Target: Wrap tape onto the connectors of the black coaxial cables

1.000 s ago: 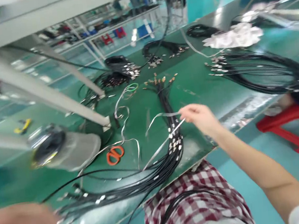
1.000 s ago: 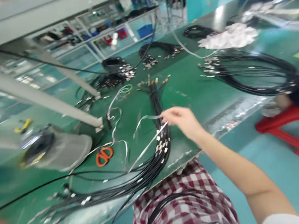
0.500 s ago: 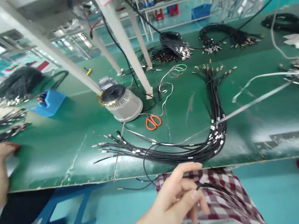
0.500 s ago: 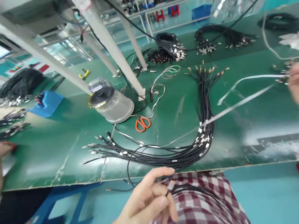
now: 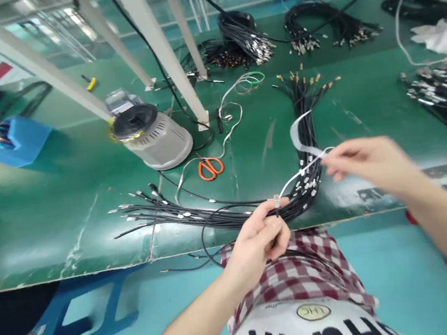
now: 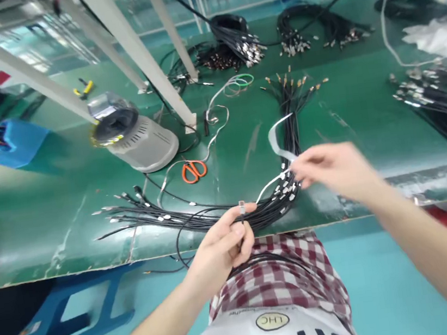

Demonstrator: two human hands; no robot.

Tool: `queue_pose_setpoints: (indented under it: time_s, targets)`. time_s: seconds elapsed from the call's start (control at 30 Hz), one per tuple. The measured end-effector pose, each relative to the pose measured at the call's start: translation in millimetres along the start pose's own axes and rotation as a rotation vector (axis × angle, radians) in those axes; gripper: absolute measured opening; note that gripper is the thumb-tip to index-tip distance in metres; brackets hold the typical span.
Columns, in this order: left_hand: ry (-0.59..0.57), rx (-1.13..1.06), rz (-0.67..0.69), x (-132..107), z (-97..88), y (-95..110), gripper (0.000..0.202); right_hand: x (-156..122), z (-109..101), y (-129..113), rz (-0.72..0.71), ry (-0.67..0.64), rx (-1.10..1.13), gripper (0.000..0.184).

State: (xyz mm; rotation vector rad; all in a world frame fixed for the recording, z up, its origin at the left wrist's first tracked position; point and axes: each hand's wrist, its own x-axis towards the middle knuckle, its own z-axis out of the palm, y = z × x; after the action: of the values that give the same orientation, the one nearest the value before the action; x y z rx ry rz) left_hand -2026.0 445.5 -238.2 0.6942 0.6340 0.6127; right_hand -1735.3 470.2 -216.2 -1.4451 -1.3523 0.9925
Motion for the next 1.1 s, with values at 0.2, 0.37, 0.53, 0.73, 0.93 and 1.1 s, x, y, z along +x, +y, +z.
queue_pose_setpoints:
  time_s: [0.2, 0.37, 0.53, 0.73, 0.93, 1.1]
  targets:
    - [0.080, -0.024, -0.006, 9.5, 4.4, -1.1, 0.043, -19.0, 59.5, 12.5, 0.099, -0.458, -0.147, 0.020]
    - [0.103, -0.019, -0.007, 14.7, 3.5, -6.1, 0.026, -27.4, 56.9, 10.9, 0.060, -0.466, -0.176, 0.018]
    - [0.084, 0.006, -0.034, 17.0, 4.5, -8.1, 0.025, -37.3, 55.7, 3.8, 0.089, -0.377, -0.054, 0.019]
    - [0.132, 0.084, 0.032, 16.3, 8.9, -11.2, 0.029, -38.1, 56.5, 1.6, 0.108, -0.365, 0.083, 0.019]
    - [0.184, 0.108, 0.071, 20.4, 8.1, -15.5, 0.017, -38.2, 58.8, 0.6, 0.071, -0.361, 0.099, 0.016]
    - [0.216, 0.245, 0.167, 23.7, 10.6, -19.7, 0.023, -39.9, 61.9, -0.6, 0.051, -0.345, 0.049, 0.014]
